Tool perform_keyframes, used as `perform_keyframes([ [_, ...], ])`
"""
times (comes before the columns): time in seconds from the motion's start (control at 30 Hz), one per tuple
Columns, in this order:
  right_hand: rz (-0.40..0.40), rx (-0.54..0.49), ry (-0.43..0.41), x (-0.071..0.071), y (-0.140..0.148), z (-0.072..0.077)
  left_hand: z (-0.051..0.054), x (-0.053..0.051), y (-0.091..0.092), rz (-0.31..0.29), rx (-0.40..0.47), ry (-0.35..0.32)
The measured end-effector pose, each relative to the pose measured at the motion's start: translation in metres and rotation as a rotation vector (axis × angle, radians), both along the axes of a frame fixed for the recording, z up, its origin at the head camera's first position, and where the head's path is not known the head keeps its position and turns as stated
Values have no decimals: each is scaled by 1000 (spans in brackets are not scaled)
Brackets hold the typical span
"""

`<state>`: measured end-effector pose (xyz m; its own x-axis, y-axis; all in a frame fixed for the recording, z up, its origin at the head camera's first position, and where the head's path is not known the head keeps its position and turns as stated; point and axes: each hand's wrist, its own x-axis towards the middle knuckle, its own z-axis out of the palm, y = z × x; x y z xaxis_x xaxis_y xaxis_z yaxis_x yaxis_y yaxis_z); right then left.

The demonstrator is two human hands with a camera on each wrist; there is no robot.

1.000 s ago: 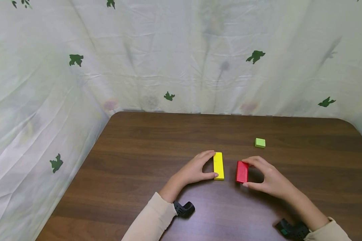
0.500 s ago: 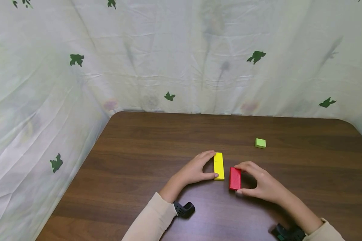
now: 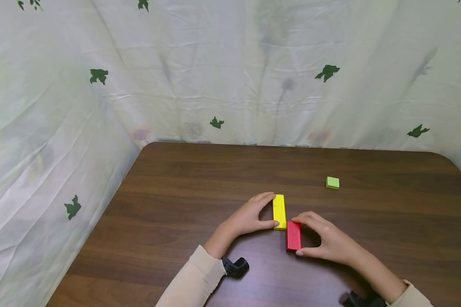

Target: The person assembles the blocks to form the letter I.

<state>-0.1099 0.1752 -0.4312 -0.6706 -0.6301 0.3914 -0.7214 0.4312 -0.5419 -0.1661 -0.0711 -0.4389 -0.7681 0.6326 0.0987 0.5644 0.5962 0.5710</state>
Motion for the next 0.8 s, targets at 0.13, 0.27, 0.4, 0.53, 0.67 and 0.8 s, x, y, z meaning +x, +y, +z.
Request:
perform_keyframes([
  [0.13, 17, -8, -4, 2, -3, -2, 0, 1, 0, 2, 0, -4],
  [0.27, 44, -11, -17, 4, -6, -4, 0, 0, 0, 2, 1, -9],
  [0.4, 59, -9, -28, 6, -9, -5, -1, 0, 0, -4, 7, 5],
  [0.53, 59, -6, -30, 8, -10, -6, -1, -1, 0, -12, 14, 25],
  [0.67, 49, 10, -34, 9, -11, -6, -1, 0, 0, -15, 14, 32],
  [0.8, 37, 43, -30, 11, -13, -6, -1, 0, 0, -13, 19, 27],
])
